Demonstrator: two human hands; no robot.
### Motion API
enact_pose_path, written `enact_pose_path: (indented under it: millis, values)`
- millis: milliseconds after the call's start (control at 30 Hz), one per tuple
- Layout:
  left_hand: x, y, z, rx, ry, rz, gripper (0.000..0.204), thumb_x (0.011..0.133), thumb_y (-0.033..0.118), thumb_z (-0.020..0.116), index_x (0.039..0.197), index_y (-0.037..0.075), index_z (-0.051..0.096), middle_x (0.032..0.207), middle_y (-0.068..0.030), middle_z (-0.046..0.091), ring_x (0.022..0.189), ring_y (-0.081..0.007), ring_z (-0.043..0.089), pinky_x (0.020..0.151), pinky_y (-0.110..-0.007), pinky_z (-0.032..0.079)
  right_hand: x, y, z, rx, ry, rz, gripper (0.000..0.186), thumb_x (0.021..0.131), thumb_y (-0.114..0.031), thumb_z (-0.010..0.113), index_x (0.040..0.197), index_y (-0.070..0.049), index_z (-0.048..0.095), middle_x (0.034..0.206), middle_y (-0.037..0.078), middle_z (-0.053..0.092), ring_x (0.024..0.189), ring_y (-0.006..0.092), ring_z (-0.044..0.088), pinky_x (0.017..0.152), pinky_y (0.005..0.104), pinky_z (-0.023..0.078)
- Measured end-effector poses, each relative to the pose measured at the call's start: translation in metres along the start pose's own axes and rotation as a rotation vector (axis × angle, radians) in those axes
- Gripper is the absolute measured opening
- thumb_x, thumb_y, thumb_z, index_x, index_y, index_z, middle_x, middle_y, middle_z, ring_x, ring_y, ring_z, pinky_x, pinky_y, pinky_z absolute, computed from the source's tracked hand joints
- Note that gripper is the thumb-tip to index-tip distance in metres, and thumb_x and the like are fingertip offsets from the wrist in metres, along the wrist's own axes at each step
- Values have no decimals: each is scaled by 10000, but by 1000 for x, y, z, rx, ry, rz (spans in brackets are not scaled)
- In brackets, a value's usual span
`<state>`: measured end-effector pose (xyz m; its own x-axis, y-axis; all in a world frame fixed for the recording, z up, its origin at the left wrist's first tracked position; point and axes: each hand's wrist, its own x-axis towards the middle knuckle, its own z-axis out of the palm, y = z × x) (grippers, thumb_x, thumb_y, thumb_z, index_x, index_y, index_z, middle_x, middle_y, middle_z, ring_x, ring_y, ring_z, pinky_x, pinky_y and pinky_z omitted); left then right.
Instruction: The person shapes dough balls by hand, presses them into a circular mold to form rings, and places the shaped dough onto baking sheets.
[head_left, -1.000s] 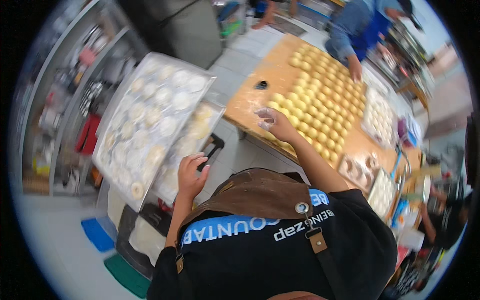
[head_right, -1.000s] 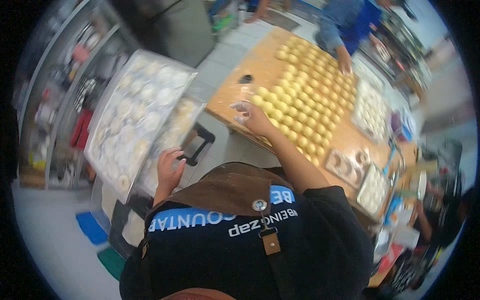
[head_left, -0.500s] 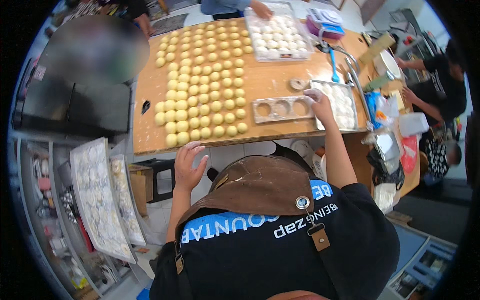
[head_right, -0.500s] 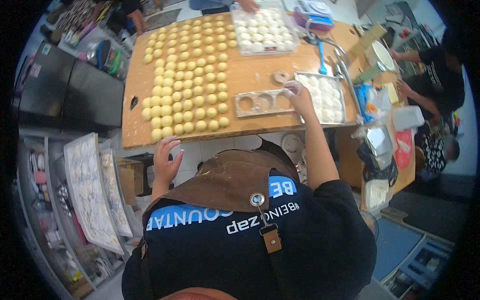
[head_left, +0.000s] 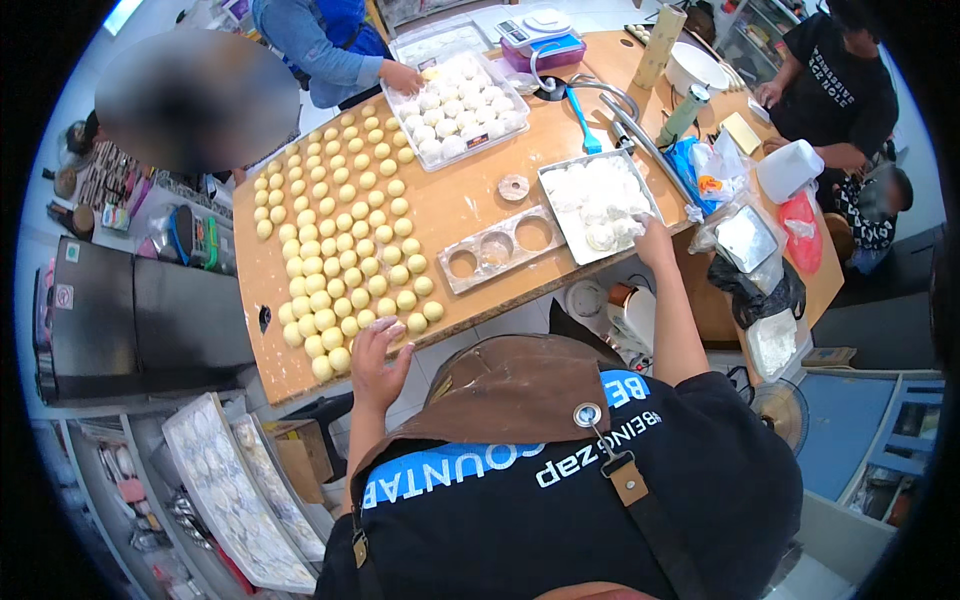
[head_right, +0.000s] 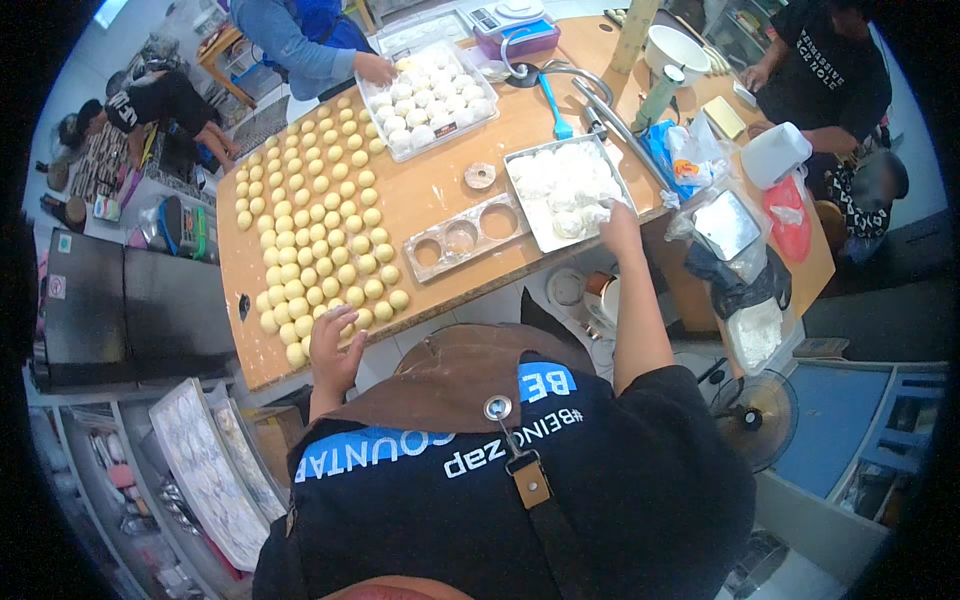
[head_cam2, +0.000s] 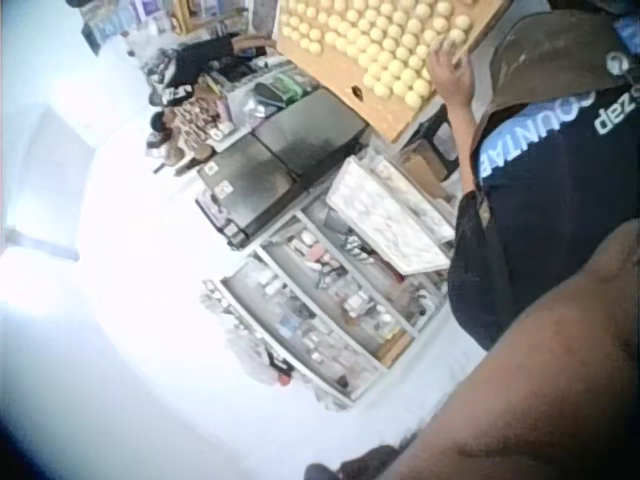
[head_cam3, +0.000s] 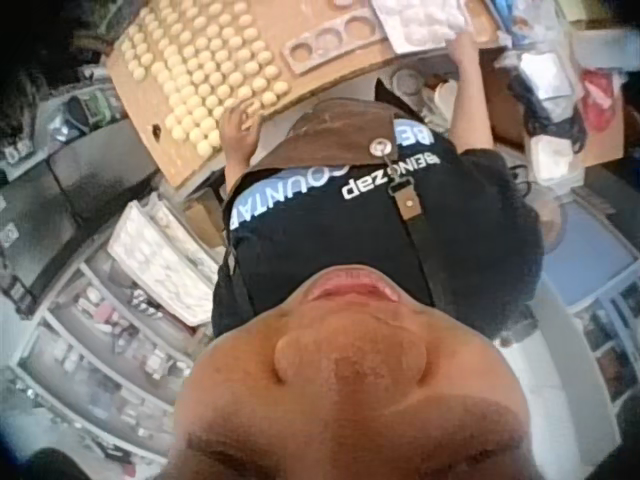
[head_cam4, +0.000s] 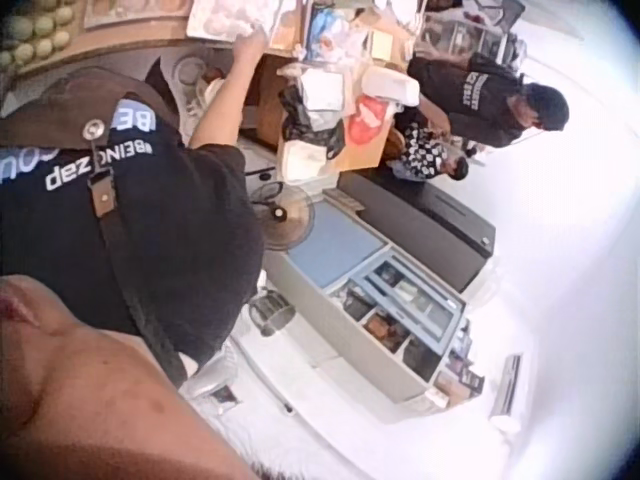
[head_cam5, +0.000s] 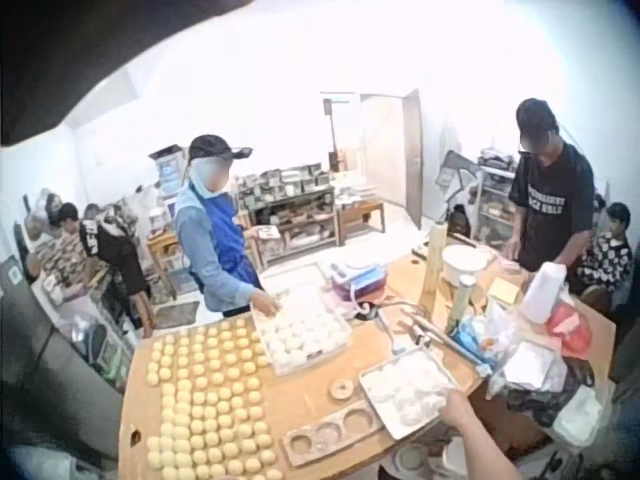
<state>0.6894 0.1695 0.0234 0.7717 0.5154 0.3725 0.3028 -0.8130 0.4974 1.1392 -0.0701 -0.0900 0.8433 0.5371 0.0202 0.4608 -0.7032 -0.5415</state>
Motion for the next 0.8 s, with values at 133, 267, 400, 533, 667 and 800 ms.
enact_pose_path:
  millis: [133, 267, 400, 533, 667, 800]
  values:
    - [-2, -12, 0, -20, 16, -1, 274, 733, 102, 696, 990, 66, 610, 1048, -121, 607, 997, -312, 562, 854, -399, 447, 22, -8, 25, -115, -35, 40, 433, 741, -106, 597, 1156, 8, 555, 1162, 215, 571, 1110, 346, 527, 945, 407, 423]
    - [-4, -24, -4, -17, 21, -66, 263, 740, 110, 696, 985, 65, 611, 1045, -123, 605, 994, -315, 563, 863, -405, 445, 65, -14, 28, -115, -24, 80, 381, 757, -117, 587, 1119, -2, 569, 1143, 220, 579, 1097, 363, 534, 941, 429, 424]
    - [-5, -33, -6, 13, 35, -137, 274, 737, 91, 696, 994, 62, 606, 1058, -133, 596, 999, -325, 557, 864, -409, 441, 124, -3, 39, -187, -96, 142, 353, 804, -182, 551, 1116, -17, 572, 1135, 219, 590, 1071, 370, 556, 917, 435, 443]
    - [-10, -23, -10, 83, 33, -149, 277, 737, 81, 691, 997, 54, 600, 1058, -139, 598, 1009, -333, 554, 875, -414, 434, 172, 3, 75, -228, -234, 113, 365, 822, -220, 525, 1123, -19, 574, 1144, 222, 589, 1082, 367, 557, 916, 443, 444]
    - [-1, -7, -7, 135, 90, -191, 272, 736, 62, 685, 993, 47, 596, 1062, -144, 597, 1008, -328, 554, 883, -413, 431, 185, 0, 96, -205, -186, 134, 369, 791, -204, 537, 1102, -13, 589, 1129, 217, 603, 1090, 368, 558, 924, 463, 433]
    - [13, 21, 10, 149, 150, -239, 260, 740, 66, 680, 987, 46, 600, 1065, -142, 596, 1008, -323, 552, 892, -410, 429, 180, -4, 72, -128, -324, 38, 432, 697, -192, 631, 1093, -21, 595, 1104, 215, 611, 1084, 365, 556, 918, 428, 445]
